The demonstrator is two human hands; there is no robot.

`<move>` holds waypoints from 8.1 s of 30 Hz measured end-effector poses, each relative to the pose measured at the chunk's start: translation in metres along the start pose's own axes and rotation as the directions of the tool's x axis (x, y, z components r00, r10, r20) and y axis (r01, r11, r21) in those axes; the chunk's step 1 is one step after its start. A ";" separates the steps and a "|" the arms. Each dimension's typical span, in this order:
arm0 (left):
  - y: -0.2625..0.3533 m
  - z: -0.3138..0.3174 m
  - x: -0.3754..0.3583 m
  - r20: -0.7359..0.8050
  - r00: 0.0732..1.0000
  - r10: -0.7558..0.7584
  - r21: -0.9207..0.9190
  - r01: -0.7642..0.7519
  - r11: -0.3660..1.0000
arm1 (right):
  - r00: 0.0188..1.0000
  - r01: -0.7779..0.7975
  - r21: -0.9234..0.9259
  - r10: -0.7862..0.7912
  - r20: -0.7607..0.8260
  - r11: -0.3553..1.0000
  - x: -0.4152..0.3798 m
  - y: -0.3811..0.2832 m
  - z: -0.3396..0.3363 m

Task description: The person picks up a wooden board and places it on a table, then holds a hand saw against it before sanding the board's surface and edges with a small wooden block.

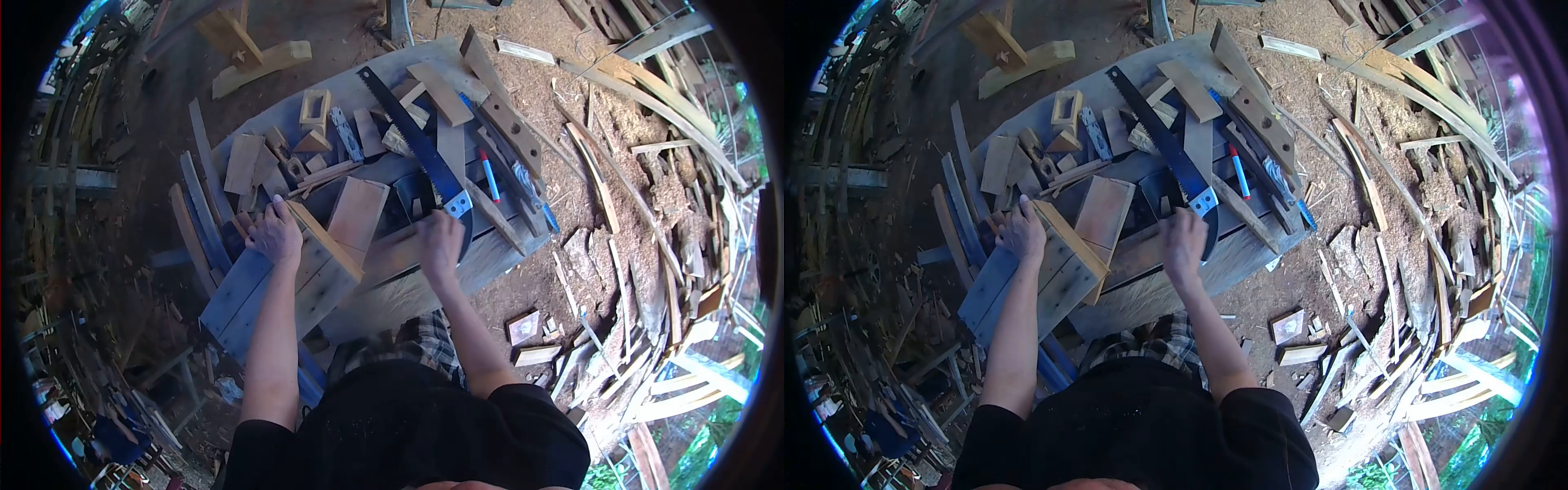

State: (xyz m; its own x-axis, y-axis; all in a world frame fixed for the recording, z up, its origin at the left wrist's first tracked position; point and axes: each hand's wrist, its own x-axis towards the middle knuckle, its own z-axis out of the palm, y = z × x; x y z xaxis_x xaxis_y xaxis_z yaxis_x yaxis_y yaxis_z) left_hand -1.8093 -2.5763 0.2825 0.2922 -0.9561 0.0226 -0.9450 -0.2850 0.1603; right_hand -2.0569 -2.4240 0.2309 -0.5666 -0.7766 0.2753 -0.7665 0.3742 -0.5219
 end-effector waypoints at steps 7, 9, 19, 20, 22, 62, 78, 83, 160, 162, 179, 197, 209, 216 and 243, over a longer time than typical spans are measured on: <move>-0.004 0.000 0.000 0.012 0.999 0.033 -0.011 -0.033 0.999 | 0.964 0.016 0.043 -0.027 0.265 0.999 0.027 -0.004 0.075; -0.001 -0.004 -0.003 0.021 0.999 0.050 -0.040 -0.049 0.998 | 0.989 0.122 0.116 -0.130 0.066 0.986 0.027 -0.017 0.059; 0.072 -0.006 -0.088 0.193 0.902 0.386 -0.970 0.117 0.211 | 0.653 -0.489 0.721 -0.343 0.676 0.490 0.059 -0.077 -0.044; 0.075 0.001 -0.091 0.361 0.855 0.372 -0.932 0.338 0.126 | 0.618 -0.432 0.753 -0.445 0.648 0.497 0.068 -0.082 -0.053; 0.078 0.009 -0.093 0.503 0.785 0.361 -0.847 0.531 0.025 | 0.468 -0.446 0.639 -0.446 0.763 0.626 0.103 -0.069 -0.055; 0.124 0.027 -0.117 0.512 0.845 0.156 -0.802 0.535 -0.265 | 0.470 -0.804 0.500 -0.173 0.866 0.323 0.114 0.009 -0.045; 0.054 -0.047 -0.128 0.516 0.695 0.501 -0.476 0.719 -0.506 | 0.588 0.120 0.530 -0.491 0.643 0.839 0.066 -0.088 -0.089; 0.063 -0.062 -0.130 0.479 0.748 0.458 -0.534 0.663 -0.524 | 0.532 0.103 0.567 -0.527 0.663 0.818 0.057 -0.082 -0.073; 0.009 0.007 -0.039 -0.052 0.978 0.201 -0.077 -0.205 0.976 | 0.722 -0.094 0.609 -0.367 0.587 0.788 0.001 -0.125 0.018; 0.008 0.005 -0.044 -0.082 0.973 0.218 -0.087 -0.224 0.971 | 0.738 -0.171 0.600 -0.301 0.603 0.782 0.027 -0.145 0.052; -0.087 -0.029 -0.025 -0.431 0.902 0.007 -0.562 -0.274 0.780 | 0.600 -0.511 0.494 -0.120 0.791 0.703 0.017 -0.128 -0.003; -0.362 0.062 0.059 0.551 0.777 -0.305 -0.448 0.584 0.677 | 0.680 -0.413 0.480 -0.088 0.728 0.774 0.004 -0.067 -0.001; -0.378 0.130 0.064 0.527 0.829 -0.186 -0.643 0.533 0.550 | 0.689 -0.420 0.536 -0.126 0.714 0.732 -0.013 -0.116 -0.012; -0.352 0.084 0.052 0.501 0.833 -0.236 -0.582 0.526 0.620 | 0.590 -0.573 0.577 -0.195 0.783 0.582 -0.006 -0.086 -0.001; -0.273 -0.035 0.051 0.092 0.992 0.087 -0.568 -0.020 0.823 | 0.080 0.570 0.755 -0.937 0.341 0.324 0.120 -0.456 -0.160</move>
State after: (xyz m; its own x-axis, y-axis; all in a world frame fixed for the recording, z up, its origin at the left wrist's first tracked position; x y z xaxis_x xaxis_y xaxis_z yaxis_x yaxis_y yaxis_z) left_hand -1.5308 -2.5450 0.2742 0.1937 -0.9795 -0.0545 -0.7002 -0.1769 0.6916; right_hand -1.8235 -2.6069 0.6308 0.7756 -0.5856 0.2354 -0.3430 -0.7042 -0.6217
